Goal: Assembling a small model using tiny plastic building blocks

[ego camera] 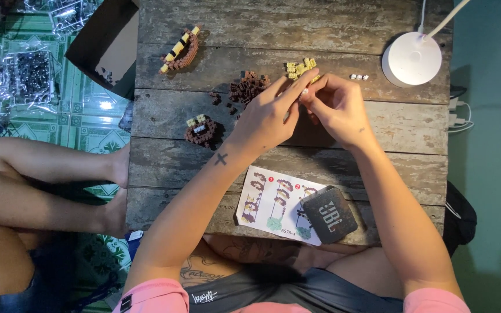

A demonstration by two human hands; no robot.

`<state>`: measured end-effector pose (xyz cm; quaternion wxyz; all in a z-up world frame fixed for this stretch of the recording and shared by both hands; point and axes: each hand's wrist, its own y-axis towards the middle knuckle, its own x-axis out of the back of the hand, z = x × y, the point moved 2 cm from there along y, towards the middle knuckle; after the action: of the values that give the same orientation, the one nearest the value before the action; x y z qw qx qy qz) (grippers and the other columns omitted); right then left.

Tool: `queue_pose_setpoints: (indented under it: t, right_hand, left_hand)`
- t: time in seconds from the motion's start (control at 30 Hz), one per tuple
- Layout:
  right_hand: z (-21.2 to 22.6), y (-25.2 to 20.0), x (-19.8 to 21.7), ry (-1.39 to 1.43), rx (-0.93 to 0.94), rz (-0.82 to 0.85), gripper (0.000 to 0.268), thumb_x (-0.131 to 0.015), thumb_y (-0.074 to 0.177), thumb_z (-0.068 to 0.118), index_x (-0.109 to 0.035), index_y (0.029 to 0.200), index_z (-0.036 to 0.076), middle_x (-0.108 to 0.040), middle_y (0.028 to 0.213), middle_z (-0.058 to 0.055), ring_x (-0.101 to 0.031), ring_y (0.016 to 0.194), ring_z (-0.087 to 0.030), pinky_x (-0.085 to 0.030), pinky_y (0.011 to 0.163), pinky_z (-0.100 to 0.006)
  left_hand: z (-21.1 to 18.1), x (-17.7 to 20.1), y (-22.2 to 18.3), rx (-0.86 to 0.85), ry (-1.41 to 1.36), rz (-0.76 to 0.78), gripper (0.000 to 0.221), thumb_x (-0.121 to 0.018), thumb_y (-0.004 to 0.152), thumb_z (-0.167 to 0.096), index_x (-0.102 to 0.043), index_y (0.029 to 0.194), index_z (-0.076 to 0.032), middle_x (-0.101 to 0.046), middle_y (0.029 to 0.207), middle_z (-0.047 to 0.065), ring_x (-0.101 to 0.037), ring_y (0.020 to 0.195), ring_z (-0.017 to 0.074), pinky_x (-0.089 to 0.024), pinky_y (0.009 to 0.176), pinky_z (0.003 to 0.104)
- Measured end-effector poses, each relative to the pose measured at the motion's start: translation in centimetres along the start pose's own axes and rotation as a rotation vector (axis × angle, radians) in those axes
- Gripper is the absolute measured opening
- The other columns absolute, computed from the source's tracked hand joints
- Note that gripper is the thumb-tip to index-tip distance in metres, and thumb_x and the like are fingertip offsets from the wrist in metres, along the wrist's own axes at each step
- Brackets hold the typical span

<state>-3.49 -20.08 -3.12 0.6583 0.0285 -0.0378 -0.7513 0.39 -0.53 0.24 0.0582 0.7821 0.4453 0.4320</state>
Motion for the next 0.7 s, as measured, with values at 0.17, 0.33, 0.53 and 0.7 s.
queue_pose_setpoints:
  t: [0.17, 0.33, 0.53, 0.7]
  right_hand:
    - [0.3, -0.5, -0.3, -0.009, 0.026, 0.048, 0.009, -0.081, 0.105, -0.006, -0.074, 0.106, -0.011, -0.069, 0.086, -0.020, -0.071, 0.065, -0.020, -0.058, 0.053, -0.031]
    - [2.7, -0.2, -0.2, -0.161, 0.150, -0.011, 0.012, -0.081, 0.110, -0.004, -0.075, 0.114, -0.014, -0.074, 0.087, -0.024, -0.072, 0.065, -0.022, -0.059, 0.055, -0.030]
    - [3.4, -0.3, -0.2, -0.177, 0.284, -0.077, 0.011, -0.079, 0.111, -0.011, -0.080, 0.123, -0.012, -0.075, 0.108, -0.027, -0.082, 0.082, -0.030, -0.066, 0.064, -0.035]
    - [3.5, -0.5, -0.5, -0.239, 0.379, -0.111, 0.014, -0.083, 0.109, -0.012, -0.082, 0.123, -0.012, -0.075, 0.102, -0.024, -0.081, 0.077, -0.029, -0.068, 0.067, -0.037]
  left_hand:
    - [2.6, -1.9, -0.1, 0.045, -0.047, 0.019, 0.073, -0.066, 0.108, 0.010, -0.049, 0.173, -0.020, -0.073, 0.129, 0.036, -0.081, 0.111, 0.0534, -0.073, 0.082, 0.052]
    - [2.7, -0.6, 0.7, 0.052, -0.122, -0.046, 0.056, -0.062, 0.109, 0.008, -0.060, 0.159, -0.018, -0.072, 0.129, 0.022, -0.082, 0.113, 0.0465, -0.074, 0.078, 0.047]
    - [2.9, -1.2, 1.1, 0.018, -0.274, -0.114, 0.038, -0.052, 0.112, 0.001, -0.071, 0.138, -0.018, -0.063, 0.108, 0.014, -0.073, 0.092, 0.0429, -0.071, 0.069, 0.045]
    - [2.8, -0.5, 1.4, -0.012, -0.252, -0.191, 0.008, -0.070, 0.116, -0.015, -0.074, 0.123, -0.014, -0.067, 0.101, 0.010, -0.073, 0.080, 0.0274, -0.063, 0.060, 0.033]
